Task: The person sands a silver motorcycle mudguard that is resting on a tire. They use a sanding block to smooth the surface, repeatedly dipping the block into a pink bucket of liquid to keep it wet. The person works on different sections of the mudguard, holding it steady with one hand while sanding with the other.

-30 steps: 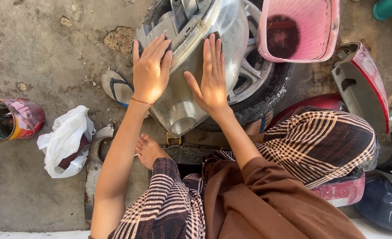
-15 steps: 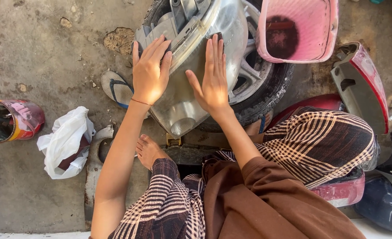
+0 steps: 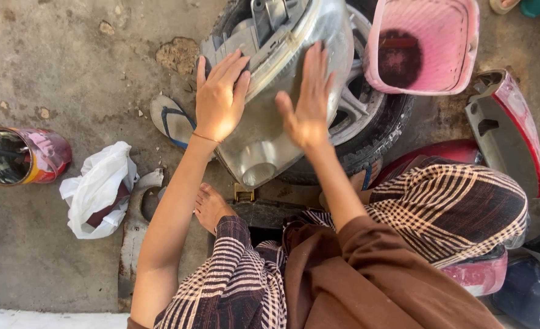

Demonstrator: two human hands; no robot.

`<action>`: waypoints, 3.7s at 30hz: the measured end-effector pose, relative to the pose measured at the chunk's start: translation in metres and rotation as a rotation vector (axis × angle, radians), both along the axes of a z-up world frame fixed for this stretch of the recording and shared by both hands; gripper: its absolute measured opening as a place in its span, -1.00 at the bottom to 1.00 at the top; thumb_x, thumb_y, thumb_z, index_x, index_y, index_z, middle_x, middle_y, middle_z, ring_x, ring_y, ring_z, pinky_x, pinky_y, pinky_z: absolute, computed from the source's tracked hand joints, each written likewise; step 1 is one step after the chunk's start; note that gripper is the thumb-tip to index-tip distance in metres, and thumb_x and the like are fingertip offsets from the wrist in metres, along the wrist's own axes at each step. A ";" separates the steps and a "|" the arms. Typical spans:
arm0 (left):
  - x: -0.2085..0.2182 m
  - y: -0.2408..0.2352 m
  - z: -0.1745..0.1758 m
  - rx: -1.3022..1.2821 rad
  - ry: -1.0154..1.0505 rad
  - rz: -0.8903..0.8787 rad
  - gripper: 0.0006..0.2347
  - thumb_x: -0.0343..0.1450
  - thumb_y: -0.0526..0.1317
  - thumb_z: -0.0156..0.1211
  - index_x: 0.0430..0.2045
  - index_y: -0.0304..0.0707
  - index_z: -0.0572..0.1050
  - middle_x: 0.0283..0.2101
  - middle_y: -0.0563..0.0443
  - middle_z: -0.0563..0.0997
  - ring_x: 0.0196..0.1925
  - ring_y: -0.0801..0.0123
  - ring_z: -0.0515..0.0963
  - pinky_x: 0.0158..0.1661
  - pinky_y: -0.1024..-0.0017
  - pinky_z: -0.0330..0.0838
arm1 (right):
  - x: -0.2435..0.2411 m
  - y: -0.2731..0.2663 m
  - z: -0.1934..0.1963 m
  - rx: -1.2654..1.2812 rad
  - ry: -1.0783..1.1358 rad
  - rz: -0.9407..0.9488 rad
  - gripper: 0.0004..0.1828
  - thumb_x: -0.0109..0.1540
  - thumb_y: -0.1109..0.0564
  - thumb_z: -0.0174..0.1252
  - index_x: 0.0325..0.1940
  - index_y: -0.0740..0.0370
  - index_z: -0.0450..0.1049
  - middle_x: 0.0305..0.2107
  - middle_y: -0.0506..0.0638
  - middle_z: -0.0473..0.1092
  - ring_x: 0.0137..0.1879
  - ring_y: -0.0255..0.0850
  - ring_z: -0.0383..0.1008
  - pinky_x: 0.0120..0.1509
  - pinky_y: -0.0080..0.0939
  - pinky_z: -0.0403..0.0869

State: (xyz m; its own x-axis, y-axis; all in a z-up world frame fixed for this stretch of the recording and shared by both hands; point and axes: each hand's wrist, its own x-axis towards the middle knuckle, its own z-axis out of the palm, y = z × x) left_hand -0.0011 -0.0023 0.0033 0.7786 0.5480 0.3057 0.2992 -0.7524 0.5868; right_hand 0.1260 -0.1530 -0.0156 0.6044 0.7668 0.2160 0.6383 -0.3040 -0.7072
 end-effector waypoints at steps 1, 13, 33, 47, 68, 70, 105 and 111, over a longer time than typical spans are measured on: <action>0.001 0.001 -0.002 0.004 -0.006 0.002 -0.70 0.62 -0.16 -0.12 0.12 -0.26 0.52 0.24 -0.17 0.54 0.31 0.13 0.49 0.40 -0.12 -0.22 | -0.017 -0.006 -0.004 0.004 -0.006 0.002 -0.05 0.39 -0.57 -0.54 0.66 0.02 -0.48 0.60 -0.07 -0.53 0.73 -0.10 -0.58 0.78 0.32 -0.49; -0.001 0.004 -0.007 -0.026 -0.001 0.002 -0.70 0.63 -0.12 -0.13 0.11 -0.21 0.52 0.25 -0.11 0.53 0.30 0.23 0.49 0.41 -0.09 -0.24 | -0.006 0.008 0.005 0.039 0.047 -0.019 -0.16 0.43 -0.45 -0.60 0.64 0.06 -0.25 0.60 -0.03 -0.25 0.73 -0.12 -0.40 0.74 0.22 -0.50; 0.001 0.003 -0.019 -0.093 0.100 0.084 -0.72 0.62 -0.04 -0.07 0.13 -0.01 0.52 0.28 0.03 0.51 0.34 0.27 0.45 0.44 -0.05 -0.24 | -0.062 -0.013 -0.014 0.004 -0.368 0.226 -0.12 0.33 -0.44 -0.09 0.57 0.10 0.06 0.52 0.00 -0.03 0.64 -0.14 -0.17 0.55 0.33 -0.61; 0.002 0.004 -0.025 -0.123 0.091 0.072 -0.71 0.62 -0.05 -0.09 0.15 -0.03 0.50 0.31 0.03 0.48 0.36 0.27 0.42 0.44 -0.03 -0.28 | -0.057 -0.010 -0.016 -0.057 -0.346 0.208 -0.01 0.30 -0.48 -0.04 0.58 0.20 -0.01 0.53 0.16 -0.14 0.65 -0.03 -0.29 0.50 0.32 -0.69; -0.002 0.004 -0.018 -0.096 0.101 0.053 -0.71 0.64 -0.06 -0.13 0.17 -0.02 0.48 0.31 0.02 0.47 0.37 0.26 0.41 0.43 -0.05 -0.26 | -0.048 -0.004 -0.017 0.007 -0.377 0.181 -0.11 0.34 -0.44 -0.07 0.58 0.13 0.02 0.54 0.06 -0.11 0.65 -0.11 -0.22 0.52 0.47 -0.55; 0.000 0.008 -0.018 -0.092 0.095 0.060 -0.71 0.64 -0.06 -0.12 0.16 -0.01 0.49 0.31 0.03 0.48 0.36 0.26 0.41 0.43 -0.04 -0.27 | -0.046 -0.002 -0.012 0.014 -0.375 0.186 -0.11 0.34 -0.44 -0.06 0.58 0.12 0.01 0.54 0.05 -0.12 0.65 -0.13 -0.23 0.53 0.46 -0.55; 0.037 0.062 0.033 0.192 1.159 -0.217 -0.72 0.59 -0.06 -0.12 0.09 -0.16 0.40 -0.17 -0.44 0.63 -0.24 -0.42 0.57 -0.33 -0.10 0.41 | -0.005 0.003 0.012 -0.359 -0.324 -0.039 -0.24 0.54 -0.49 -0.12 0.66 -0.18 -0.17 0.60 -0.20 -0.24 0.73 -0.36 -0.28 0.60 0.36 -0.61; 0.036 0.057 0.028 0.215 1.073 -0.204 -0.58 0.59 -0.08 -0.10 0.39 -0.11 0.28 -0.05 -0.45 0.61 -0.11 -0.40 0.58 -0.23 -0.12 0.49 | -0.006 0.008 0.006 -0.323 -0.349 -0.067 -0.22 0.51 -0.51 -0.10 0.62 -0.14 -0.12 0.57 -0.13 -0.20 0.72 -0.30 -0.21 0.60 0.35 -0.61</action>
